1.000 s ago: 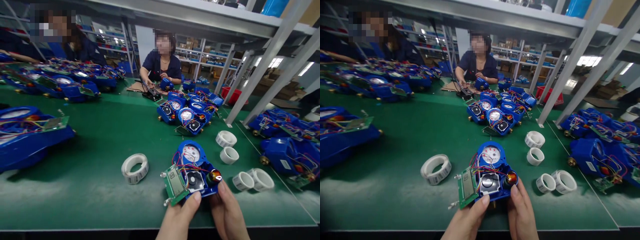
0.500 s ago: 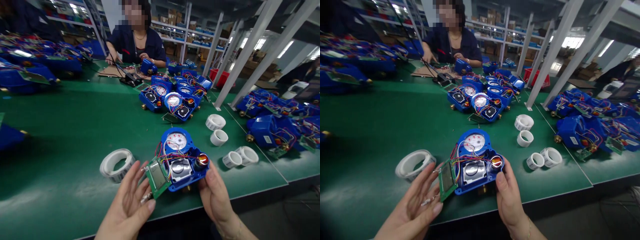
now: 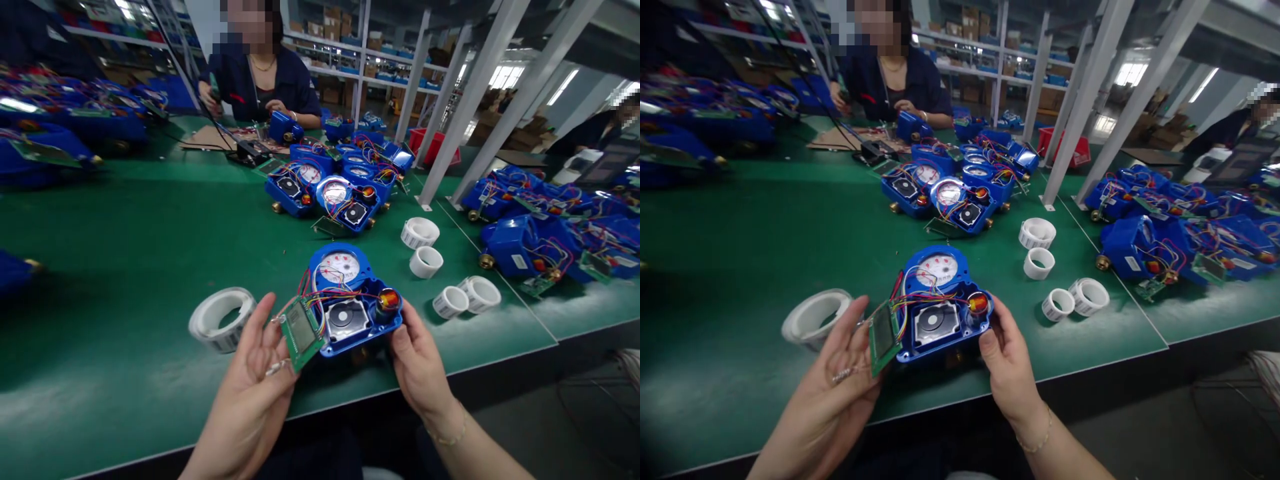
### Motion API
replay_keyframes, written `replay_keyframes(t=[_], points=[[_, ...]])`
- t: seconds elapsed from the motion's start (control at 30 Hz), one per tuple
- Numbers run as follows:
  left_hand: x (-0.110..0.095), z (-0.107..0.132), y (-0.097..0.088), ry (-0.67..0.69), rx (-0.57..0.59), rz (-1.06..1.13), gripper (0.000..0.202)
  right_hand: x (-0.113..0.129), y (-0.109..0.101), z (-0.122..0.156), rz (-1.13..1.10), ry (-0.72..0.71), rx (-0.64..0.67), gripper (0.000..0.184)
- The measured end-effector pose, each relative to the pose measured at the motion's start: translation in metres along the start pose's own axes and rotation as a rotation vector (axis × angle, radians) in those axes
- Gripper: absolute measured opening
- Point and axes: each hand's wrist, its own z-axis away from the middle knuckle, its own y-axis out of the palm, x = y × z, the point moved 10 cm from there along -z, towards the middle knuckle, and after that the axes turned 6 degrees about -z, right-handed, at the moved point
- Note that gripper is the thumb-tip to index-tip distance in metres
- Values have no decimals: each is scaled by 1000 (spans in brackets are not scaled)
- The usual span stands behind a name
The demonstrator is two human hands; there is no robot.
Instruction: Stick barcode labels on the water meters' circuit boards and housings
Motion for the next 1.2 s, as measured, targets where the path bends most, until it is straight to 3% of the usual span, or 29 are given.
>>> replay_keyframes(t=[0.2,0.27,0.33,0.4,0.5,0.6,0.73,1.0,1.2], points=[[-8,9,1,17,18,109,85,2,-2,9,133,17,-12,49],[-19,14,2,53,32,132,79,17,-5,12,268,-59,-25,58],[-30,19,5,83,59,130,72,46,-1,16,450,-227,-28,70],[-39,23,8,100,83,122,70,80,23,23,637,-428,64,76],[-50,27,15,103,123,123,72,113,87,29,845,-637,404,79],[-57,30,21,103,160,132,74,119,145,26,973,-698,750,77],[-61,33,24,111,205,148,74,107,177,12,1035,-660,994,70],[-71,34,49,235,503,70,73,119,168,6,887,-709,1017,81],[-66,26,70,281,641,-242,73,114,134,-21,648,-557,789,106]])
